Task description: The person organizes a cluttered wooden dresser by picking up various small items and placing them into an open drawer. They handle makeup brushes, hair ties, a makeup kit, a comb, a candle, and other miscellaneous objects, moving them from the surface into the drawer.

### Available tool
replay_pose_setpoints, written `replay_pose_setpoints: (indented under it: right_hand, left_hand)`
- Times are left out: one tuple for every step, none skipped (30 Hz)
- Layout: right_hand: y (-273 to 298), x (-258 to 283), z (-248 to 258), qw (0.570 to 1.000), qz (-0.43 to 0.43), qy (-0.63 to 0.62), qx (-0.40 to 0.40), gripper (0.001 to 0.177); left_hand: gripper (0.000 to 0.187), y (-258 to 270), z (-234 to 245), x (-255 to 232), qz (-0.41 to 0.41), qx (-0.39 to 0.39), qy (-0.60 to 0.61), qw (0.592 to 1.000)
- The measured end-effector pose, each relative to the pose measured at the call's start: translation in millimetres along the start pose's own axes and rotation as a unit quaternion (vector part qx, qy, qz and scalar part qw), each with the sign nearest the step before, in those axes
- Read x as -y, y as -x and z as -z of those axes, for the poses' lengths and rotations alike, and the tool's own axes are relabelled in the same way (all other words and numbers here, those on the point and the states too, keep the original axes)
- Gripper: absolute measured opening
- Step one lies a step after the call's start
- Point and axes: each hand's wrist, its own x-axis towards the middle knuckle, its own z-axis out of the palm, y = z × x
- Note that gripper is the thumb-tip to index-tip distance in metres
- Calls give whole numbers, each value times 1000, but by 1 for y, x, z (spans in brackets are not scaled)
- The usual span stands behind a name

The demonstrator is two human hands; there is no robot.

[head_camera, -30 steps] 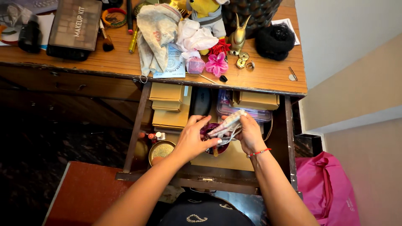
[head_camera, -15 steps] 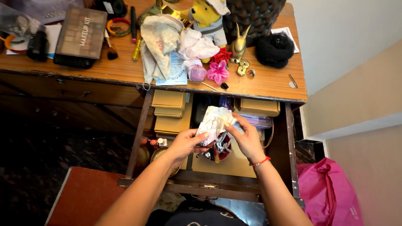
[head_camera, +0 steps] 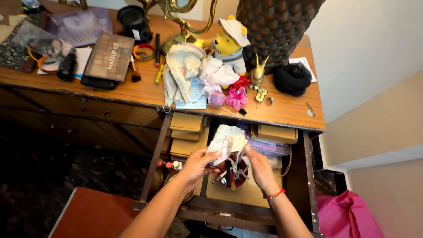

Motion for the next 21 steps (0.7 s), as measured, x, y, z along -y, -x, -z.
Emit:
replay_pose_setpoints:
  right_hand:
    - [-5,-3,1,999,-11,22,32,45]
    - [-4,-1,2,989,-54,133,44,41]
    - [2,6,1,964,-96,242,54,39]
    - [9,17,-1,926,-137,347,62,38]
    - [16,30,-3,925,-104,363,44,39]
    - [21,43,-7,922,-68,379,29,44]
    - [24,55,-9,918,-32,395,13,52]
    - [27,64,-9,937,-19,349,21,62]
    - [29,71,-7,952,-6,303,30,73]
    - [27,77,-4,966,7,256,39,83]
    - [25,80,-1,980,25,194,38,79]
    - [24,80,2,990,43,131,36,75]
    - [22,80,3,995,61,68,34,71]
    - [18,79,4,999,14,-9,34,66]
    - [14,78,5,995,-32,-86,35,61]
    - [14,74,5,983,-82,-162,34,56]
    - [12,69,1,979,-65,-189,45,49]
    - [9,65,-5,974,-48,-214,55,42]
    - [9,63,-8,968,-30,-239,64,35]
    - [8,64,-10,977,-5,-212,25,31]
    - [7,68,-16,983,21,-183,-14,27]
  left_hand:
    - [31,-1,2,-2,-11,-11,9,1000]
    - [31,-1,5,-5,-23,-22,18,999]
    - [31,-2,7,-6,-34,-32,27,999]
    - [30,-2,6,-6,-29,-30,20,999]
    - [29,-1,5,-5,-23,-29,13,999]
    - [28,0,5,-7,-19,-29,7,999]
    - [27,0,4,-8,-15,-22,9,1000]
    - [27,2,2,-8,-9,-16,11,1000]
    - [26,5,1,-8,-3,-10,13,1000]
    - [27,7,0,-9,-3,-10,25,1000]
    - [27,9,-1,-11,-2,-10,37,999]
    - [27,10,-2,-12,-1,-9,48,999]
    - [27,11,-2,-13,6,-2,44,999]
    - [27,12,-4,-14,15,4,41,999]
    - [27,12,-4,-15,23,11,38,999]
    - [27,13,-5,-14,30,32,21,999]
    - [28,13,-6,-11,36,53,4,998]
    - [28,11,-9,-8,43,76,-13,996]
    - [29,8,-13,-4,39,78,-23,996]
    - [29,5,-17,1,34,79,-34,996]
    - [30,1,-20,5,29,80,-45,995]
